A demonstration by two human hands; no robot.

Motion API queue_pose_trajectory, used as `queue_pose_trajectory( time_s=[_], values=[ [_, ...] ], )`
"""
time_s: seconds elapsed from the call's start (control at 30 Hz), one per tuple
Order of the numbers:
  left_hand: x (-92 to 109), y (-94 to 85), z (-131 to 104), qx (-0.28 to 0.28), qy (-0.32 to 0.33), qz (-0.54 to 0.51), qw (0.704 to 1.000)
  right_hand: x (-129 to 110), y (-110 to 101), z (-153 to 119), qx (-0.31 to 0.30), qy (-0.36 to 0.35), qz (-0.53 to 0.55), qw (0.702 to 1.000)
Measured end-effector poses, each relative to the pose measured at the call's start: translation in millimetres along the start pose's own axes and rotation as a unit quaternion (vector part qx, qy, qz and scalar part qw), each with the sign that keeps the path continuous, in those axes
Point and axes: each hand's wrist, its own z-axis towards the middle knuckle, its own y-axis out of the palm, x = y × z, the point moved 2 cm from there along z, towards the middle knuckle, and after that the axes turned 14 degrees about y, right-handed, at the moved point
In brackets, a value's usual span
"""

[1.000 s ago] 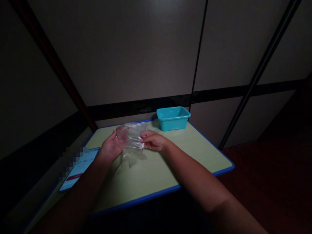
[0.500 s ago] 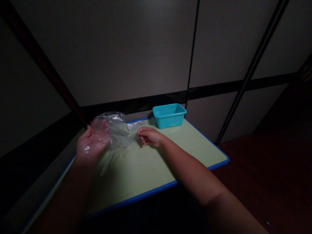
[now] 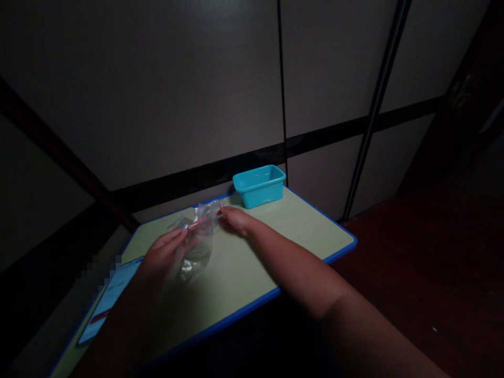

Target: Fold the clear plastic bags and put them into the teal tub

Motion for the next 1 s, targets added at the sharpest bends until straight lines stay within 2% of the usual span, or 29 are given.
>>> queue_pose_trajectory(
  time_s=[0.07,0.13,0.2,0.27,0.33,0.47,0.53,0.63,0.7,0.87,1.0],
  values=[
    [-7,3.2,-2,-0.033,-0.027,-0.002,0.999,-3,-3,-1,-0.009,0.005,-0.001,1.0],
    [-10,7.0,-4,-0.092,-0.072,-0.02,0.993,-6,-7,-3,-0.019,0.029,-0.034,0.999],
    [-11,10.5,-6,-0.156,-0.122,-0.04,0.979,-8,-11,-3,-0.003,0.052,-0.098,0.994],
    [-12,12.1,-7,-0.196,-0.15,-0.055,0.968,-9,-15,-2,0.025,0.06,-0.16,0.985],
    [-13,11.6,-8,-0.214,-0.152,-0.064,0.963,-9,-15,-3,0.027,0.071,-0.197,0.977],
    [-19,7.7,-9,-0.238,-0.121,-0.049,0.963,-6,-8,-11,-0.06,0.121,-0.234,0.963],
    [-21,7.0,-10,-0.252,-0.096,-0.035,0.962,-5,-5,-14,-0.093,0.106,-0.248,0.958],
    [-24,7.9,-13,-0.259,-0.085,-0.027,0.962,-3,-4,-14,-0.106,0.059,-0.296,0.947],
    [-25,8.8,-14,-0.247,-0.099,-0.029,0.963,-2,-6,-12,-0.085,0.038,-0.342,0.935],
    [-22,9.8,-12,-0.209,-0.148,-0.027,0.966,-5,-11,-12,0.06,0.02,-0.485,0.872],
    [-15,8.7,-10,-0.218,-0.18,-0.018,0.959,-11,-12,-17,0.087,0.037,-0.548,0.831]
  ],
)
